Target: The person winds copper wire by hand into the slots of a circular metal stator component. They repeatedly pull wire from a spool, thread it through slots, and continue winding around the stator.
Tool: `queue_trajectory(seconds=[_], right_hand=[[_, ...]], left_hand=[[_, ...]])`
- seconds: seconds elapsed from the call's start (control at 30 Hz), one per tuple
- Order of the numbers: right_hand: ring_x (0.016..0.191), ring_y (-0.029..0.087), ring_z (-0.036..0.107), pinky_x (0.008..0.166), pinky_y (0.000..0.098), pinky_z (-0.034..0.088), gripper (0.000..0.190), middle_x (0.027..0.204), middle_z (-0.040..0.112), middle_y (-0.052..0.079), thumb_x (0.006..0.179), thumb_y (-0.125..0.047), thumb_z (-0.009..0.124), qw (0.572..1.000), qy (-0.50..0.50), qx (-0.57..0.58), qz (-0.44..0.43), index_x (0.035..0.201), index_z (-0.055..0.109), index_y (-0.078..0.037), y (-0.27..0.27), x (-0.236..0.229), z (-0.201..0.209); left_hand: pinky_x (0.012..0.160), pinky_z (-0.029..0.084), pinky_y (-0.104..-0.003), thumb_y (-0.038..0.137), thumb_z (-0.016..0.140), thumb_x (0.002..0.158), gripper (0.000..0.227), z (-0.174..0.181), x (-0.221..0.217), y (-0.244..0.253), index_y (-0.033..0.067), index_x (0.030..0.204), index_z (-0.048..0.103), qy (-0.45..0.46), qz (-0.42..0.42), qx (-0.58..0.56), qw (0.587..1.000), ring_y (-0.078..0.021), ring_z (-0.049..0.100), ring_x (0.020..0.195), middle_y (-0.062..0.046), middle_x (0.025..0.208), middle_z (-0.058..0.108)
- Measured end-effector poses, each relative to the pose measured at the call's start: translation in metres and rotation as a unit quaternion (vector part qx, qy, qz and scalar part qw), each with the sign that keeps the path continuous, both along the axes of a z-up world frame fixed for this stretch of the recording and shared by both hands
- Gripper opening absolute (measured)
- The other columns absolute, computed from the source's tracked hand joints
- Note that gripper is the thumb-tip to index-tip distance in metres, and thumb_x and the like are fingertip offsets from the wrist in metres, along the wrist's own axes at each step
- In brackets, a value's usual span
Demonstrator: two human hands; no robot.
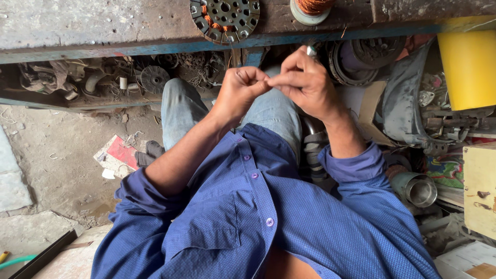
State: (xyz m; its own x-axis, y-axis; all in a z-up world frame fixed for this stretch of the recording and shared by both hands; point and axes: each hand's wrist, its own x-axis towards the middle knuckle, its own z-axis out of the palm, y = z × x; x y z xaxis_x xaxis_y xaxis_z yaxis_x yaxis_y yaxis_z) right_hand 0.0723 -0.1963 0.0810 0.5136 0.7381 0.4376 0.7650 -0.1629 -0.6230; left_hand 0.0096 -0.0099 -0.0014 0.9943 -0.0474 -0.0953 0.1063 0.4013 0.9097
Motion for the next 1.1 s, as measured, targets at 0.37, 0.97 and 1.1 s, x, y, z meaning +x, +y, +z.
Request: queue_trajectory(seconds=[0.37,0.97,1.1], right_hand=[[0.083,0.017,0.060,0.076,0.0297,0.051,0.012,0.092,0.060,0.005,0.093,0.002,0.082,0.994,-0.015,-0.051,-0.090,0.102,0.077,-0.005,-0.034,0.006,-0.028],[0.103,0.020,0.065,0.084,0.0311,0.056,0.016,0.116,0.063,0.012,0.093,-0.003,0.080,0.988,0.016,-0.015,-0.152,0.108,0.076,-0.003,-0.017,0.007,-0.007],[0.110,0.031,0.064,0.084,0.0372,0.056,0.027,0.121,0.059,0.019,0.093,-0.015,0.082,0.955,-0.101,0.025,-0.278,0.114,0.070,-0.002,-0.035,0.026,0.024]], left_hand=[[0.042,0.028,-0.021,-0.001,0.058,0.090,0.013,0.012,-0.002,0.006,0.0016,0.087,0.070,0.087,0.012,-0.092,0.992,-0.0015,0.037,0.047,0.004,0.065,0.056],[0.057,0.038,-0.019,0.005,0.063,0.095,0.009,-0.027,-0.001,0.015,0.0009,0.090,0.069,0.018,0.071,0.022,0.997,-0.0007,0.048,0.063,0.005,0.074,0.060],[0.066,0.050,-0.023,0.009,0.064,0.092,0.008,-0.037,-0.012,0.020,0.0018,0.092,0.067,-0.035,0.056,0.094,0.993,-0.0069,0.060,0.071,0.002,0.080,0.066]])
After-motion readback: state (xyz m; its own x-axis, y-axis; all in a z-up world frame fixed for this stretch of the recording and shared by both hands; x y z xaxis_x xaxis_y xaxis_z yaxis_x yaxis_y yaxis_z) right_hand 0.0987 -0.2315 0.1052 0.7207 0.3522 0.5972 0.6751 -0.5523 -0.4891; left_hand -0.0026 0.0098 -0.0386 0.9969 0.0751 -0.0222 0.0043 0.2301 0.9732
